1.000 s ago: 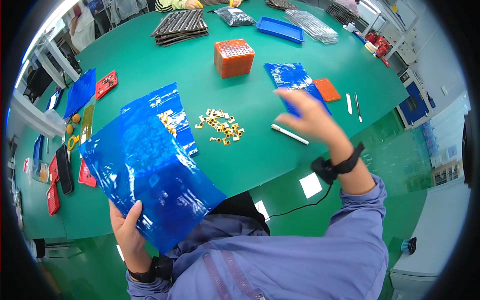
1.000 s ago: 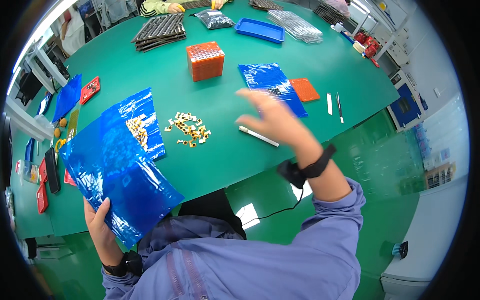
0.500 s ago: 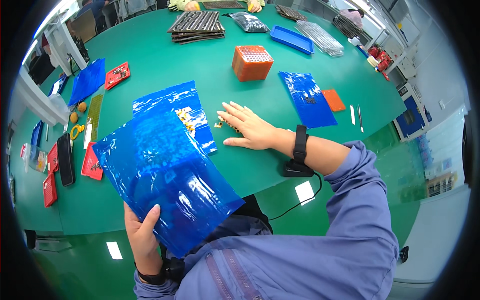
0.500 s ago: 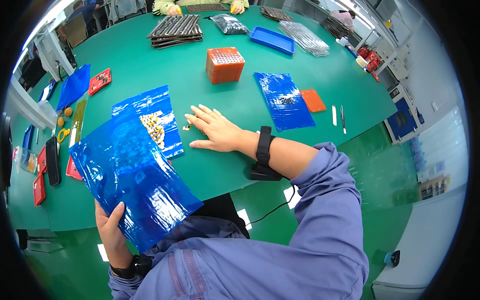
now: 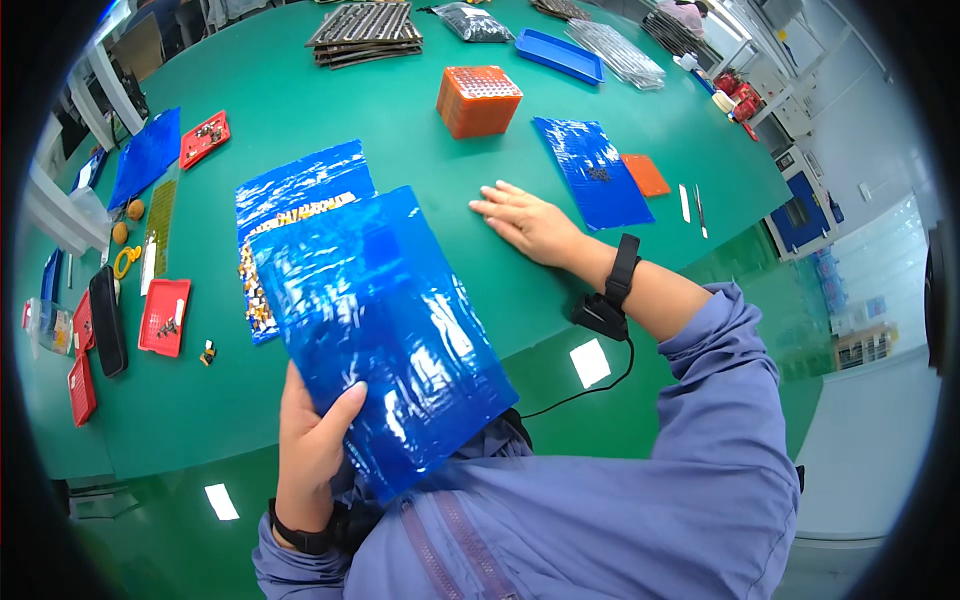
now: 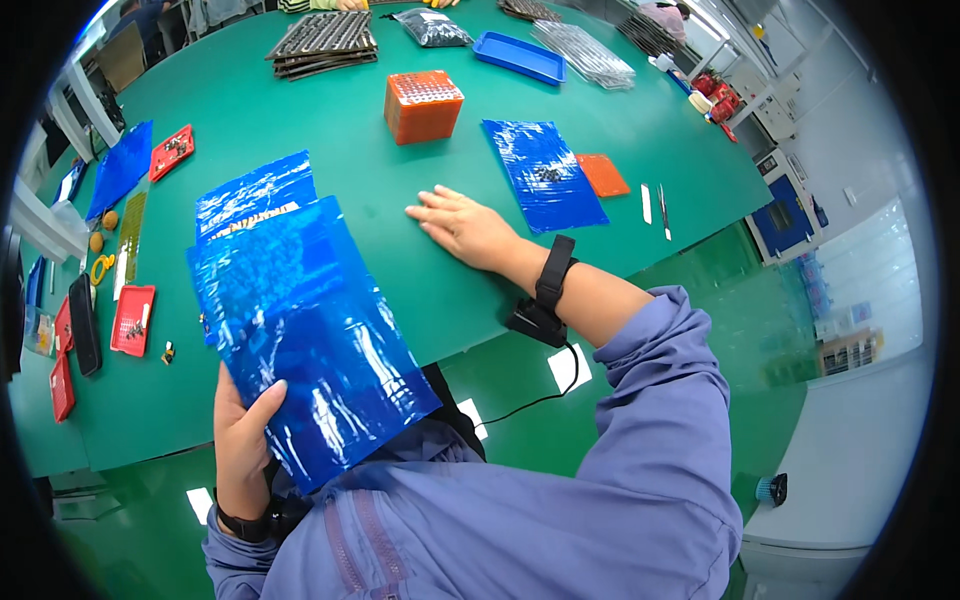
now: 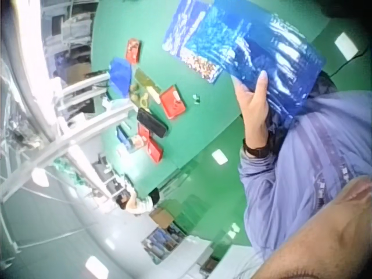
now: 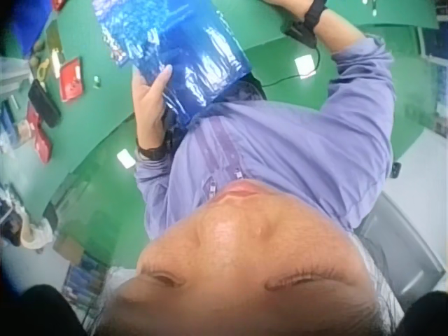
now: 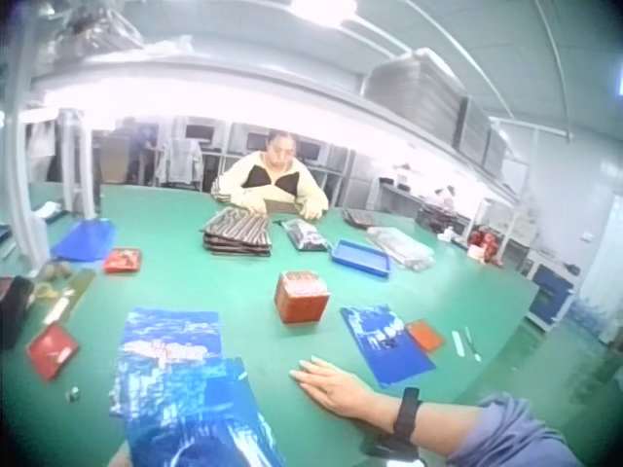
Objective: The person uses a white cylindrical tool to manipulate small electronic components and places them into a red tray. They then pick up a blue plastic sheet and arrange small yellow and white components on it in a grid pattern.
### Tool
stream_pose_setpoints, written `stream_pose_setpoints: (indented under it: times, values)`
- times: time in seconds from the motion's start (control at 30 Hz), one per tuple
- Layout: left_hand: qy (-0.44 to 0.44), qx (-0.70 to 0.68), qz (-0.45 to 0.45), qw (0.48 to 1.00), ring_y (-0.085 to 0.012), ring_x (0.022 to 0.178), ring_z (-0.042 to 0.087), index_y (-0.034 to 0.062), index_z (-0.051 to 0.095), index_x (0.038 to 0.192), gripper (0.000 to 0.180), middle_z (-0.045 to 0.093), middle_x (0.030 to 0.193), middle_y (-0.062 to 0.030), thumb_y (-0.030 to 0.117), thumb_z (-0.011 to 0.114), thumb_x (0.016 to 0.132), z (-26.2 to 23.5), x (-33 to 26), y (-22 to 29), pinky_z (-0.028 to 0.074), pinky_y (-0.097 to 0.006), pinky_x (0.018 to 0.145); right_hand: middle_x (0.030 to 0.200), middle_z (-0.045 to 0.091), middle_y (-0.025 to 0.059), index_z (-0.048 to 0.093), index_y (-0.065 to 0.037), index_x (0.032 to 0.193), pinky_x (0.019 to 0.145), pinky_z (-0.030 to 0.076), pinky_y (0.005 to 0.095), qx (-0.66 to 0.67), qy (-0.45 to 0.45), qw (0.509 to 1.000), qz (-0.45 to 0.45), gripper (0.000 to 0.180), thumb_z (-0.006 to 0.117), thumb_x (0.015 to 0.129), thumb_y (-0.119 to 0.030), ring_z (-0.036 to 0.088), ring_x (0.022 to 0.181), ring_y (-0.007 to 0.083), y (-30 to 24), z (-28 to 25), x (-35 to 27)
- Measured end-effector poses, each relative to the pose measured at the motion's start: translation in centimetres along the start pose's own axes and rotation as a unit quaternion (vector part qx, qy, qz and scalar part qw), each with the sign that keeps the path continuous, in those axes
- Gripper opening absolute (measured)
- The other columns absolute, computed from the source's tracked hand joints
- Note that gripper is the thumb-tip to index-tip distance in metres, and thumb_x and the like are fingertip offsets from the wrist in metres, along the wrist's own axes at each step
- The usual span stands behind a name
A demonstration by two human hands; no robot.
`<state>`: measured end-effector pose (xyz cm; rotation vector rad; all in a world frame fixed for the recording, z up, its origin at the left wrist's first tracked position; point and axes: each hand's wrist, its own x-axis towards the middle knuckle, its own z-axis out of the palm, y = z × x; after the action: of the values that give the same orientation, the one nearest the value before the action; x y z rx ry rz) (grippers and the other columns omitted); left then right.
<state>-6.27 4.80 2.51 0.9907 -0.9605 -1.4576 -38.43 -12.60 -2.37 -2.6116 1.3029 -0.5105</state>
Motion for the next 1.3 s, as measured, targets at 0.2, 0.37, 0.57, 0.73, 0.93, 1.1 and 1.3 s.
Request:
stream_pose_setpoints:
  times: [0.2,0.37,0.57,0.73,0.93,1.1,1.3]
  values:
    - [-0.096,-0.027,-0.026,0.995,-0.0175,0.113,0.049,-0.0015,0.031,0.136,0.057,0.048,0.126,-0.0111,-0.006,0.054,0.084,3.6,2.7,-2.2,0.04,-0.031,0.096,0.135,0.045,0.0176,0.053,-0.015,0.127,0.105,0.034,0.0389,-0.027,0.025,0.996,0.082,0.034,0.048,0.094,-0.023,0.037,0.129,0.0341,2.8,-0.3,-0.4]
    - [-0.093,-0.027,-0.01,0.995,-0.0199,0.113,0.05,0.0012,0.031,0.136,0.058,0.05,0.124,-0.0114,-0.004,0.054,0.084,6.1,5.0,-4.3,0.041,-0.034,0.097,0.128,0.054,0.0128,0.051,-0.011,0.129,0.1,0.036,0.0315,0.202,0.024,0.961,0.19,0.037,0.052,0.093,-0.023,0.049,0.12,0.0202,1.5,-2.4,0.3]
    - [-0.112,-0.025,-0.047,0.992,-0.0175,0.11,0.051,0.0017,0.032,0.134,0.054,0.05,0.123,-0.01,-0.001,0.056,0.086,8.5,5.8,-4.7,0.044,-0.032,0.094,0.117,0.061,0.0094,0.055,-0.002,0.123,0.092,0.044,0.0272,0.317,0.116,0.921,0.193,0.037,0.056,0.092,-0.02,0.057,0.107,0.0146,2.7,-4.1,-0.9]
    - [-0.101,0.206,0.113,0.967,-0.0271,0.107,0.057,-0.0128,0.001,0.138,0.092,0.051,0.123,-0.0235,0.007,0.068,0.078,7.6,6.3,-5.9,0.047,-0.034,0.088,0.097,0.067,0.0062,0.064,-0.002,0.108,0.078,0.048,0.025,0.184,0.057,0.958,0.211,0.025,0.062,0.086,-0.014,0.06,0.087,0.0101,1.0,-6.6,-3.1]
    - [-0.125,0.329,0.112,0.929,-0.0305,0.09,0.065,-0.0152,0.008,0.137,0.091,0.061,0.106,-0.0249,0.012,0.069,0.076,7.4,6.7,-5.6,0.051,-0.033,0.076,0.08,0.064,0.007,0.065,-0.004,0.099,0.066,0.049,0.0293,0.072,0.015,0.978,0.196,0.024,0.069,0.077,-0.015,0.059,0.071,0.0155,1.6,-5.8,-5.0]
    - [-0.142,0.329,0.045,0.932,-0.0261,0.105,0.057,-0.0125,0.005,0.139,0.089,0.05,0.122,-0.0249,0.006,0.068,0.078,7.9,7.0,-4.6,0.047,-0.033,0.086,0.078,0.063,0.0062,0.064,-0.004,0.092,0.065,0.049,0.0292,0.077,0.011,0.973,0.216,0.02,0.07,0.076,-0.014,0.059,0.072,0.0155,1.7,-4.7,-4.1]
    - [-0.101,0.34,0.055,0.933,-0.0286,0.095,0.062,-0.01,0.005,0.14,0.093,0.052,0.119,-0.0256,0.011,0.071,0.076,8.3,5.7,-3.6,0.054,-0.032,0.07,0.075,0.063,0.0048,0.064,-0.003,0.083,0.062,0.048,0.0277,0.17,-0.02,0.947,0.272,0.012,0.07,0.074,-0.009,0.059,0.07,0.0135,1.9,-4.5,-3.2]
